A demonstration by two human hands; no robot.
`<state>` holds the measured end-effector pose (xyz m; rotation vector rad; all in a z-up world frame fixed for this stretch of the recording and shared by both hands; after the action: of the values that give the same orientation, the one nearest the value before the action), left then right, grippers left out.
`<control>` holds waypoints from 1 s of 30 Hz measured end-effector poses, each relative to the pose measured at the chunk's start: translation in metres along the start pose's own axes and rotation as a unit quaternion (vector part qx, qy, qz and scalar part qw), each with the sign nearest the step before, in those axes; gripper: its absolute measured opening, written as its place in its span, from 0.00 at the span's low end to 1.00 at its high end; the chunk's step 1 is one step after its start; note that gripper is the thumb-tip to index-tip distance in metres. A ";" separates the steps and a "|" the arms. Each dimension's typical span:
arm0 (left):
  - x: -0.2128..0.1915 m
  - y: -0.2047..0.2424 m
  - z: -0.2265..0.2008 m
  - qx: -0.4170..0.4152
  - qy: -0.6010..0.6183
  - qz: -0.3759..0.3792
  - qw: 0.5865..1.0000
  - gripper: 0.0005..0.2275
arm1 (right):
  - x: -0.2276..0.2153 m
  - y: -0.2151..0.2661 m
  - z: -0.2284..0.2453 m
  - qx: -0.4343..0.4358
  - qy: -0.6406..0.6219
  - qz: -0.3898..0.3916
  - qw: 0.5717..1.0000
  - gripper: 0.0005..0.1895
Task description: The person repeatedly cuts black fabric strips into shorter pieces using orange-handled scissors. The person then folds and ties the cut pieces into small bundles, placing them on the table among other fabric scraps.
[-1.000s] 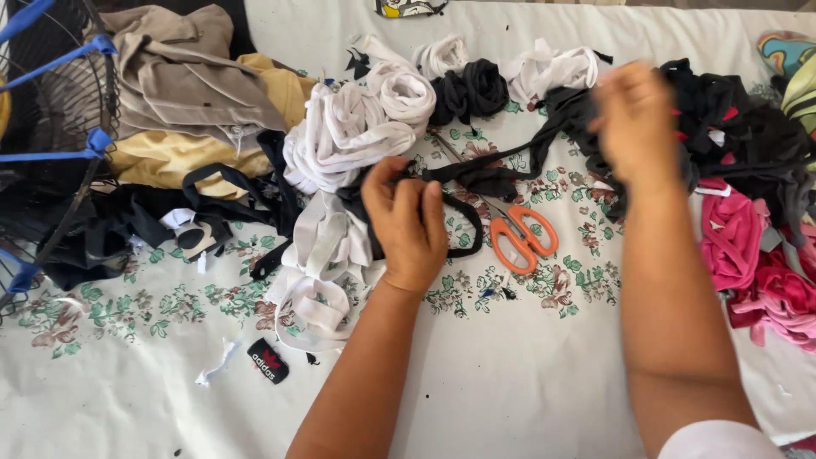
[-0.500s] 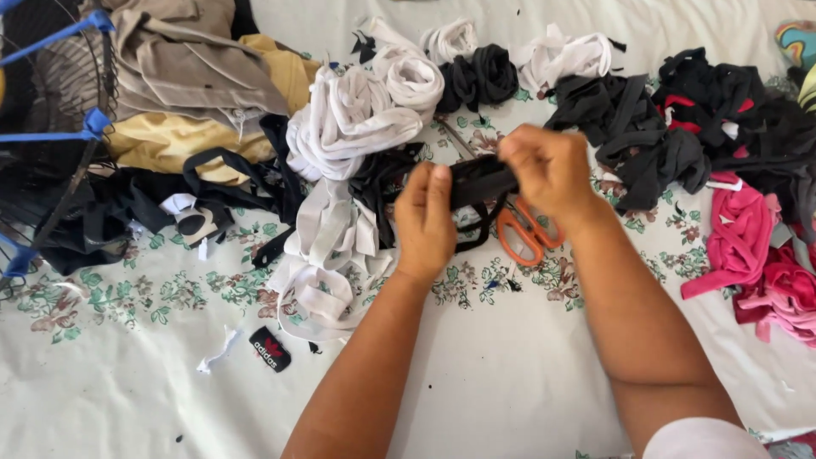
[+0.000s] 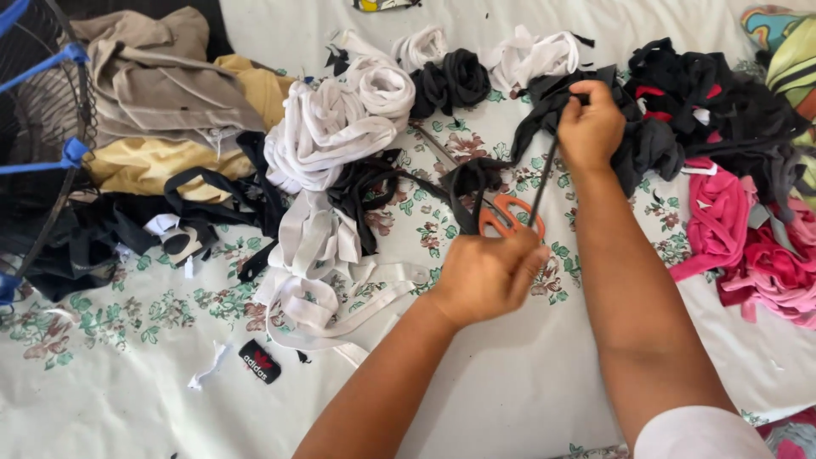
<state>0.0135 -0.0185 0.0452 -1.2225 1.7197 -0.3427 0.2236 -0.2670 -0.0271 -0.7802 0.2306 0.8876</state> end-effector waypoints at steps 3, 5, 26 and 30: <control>-0.023 0.017 0.046 -0.197 0.241 -0.190 0.931 0.12 | 0.008 0.003 0.020 -0.066 0.167 -0.029 0.983 0.05; -0.032 0.022 0.068 -0.223 0.288 -0.241 0.900 0.13 | 0.017 -0.005 0.025 -0.063 0.206 -0.006 0.977 0.06; -0.027 -0.007 -0.023 -0.071 0.174 -0.138 0.972 0.10 | 0.053 -0.038 0.000 -0.019 0.294 0.043 0.955 0.12; -0.028 -0.006 -0.034 -0.048 0.179 -0.131 0.974 0.09 | 0.055 -0.037 0.001 -0.010 0.301 0.059 0.952 0.13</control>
<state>-0.0096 -0.0078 0.0812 -1.5354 1.8957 -0.6795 0.2867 -0.2469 -0.0346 -1.0529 0.8144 0.7428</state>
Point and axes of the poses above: each hand's wrist, its own y-axis away from the middle knuckle, its own x-axis out of the palm, z = x × y, the point moved 5 cm from there along -y, towards the middle knuckle, and after that the axes turned 14 degrees about x, right-handed, at the moved point
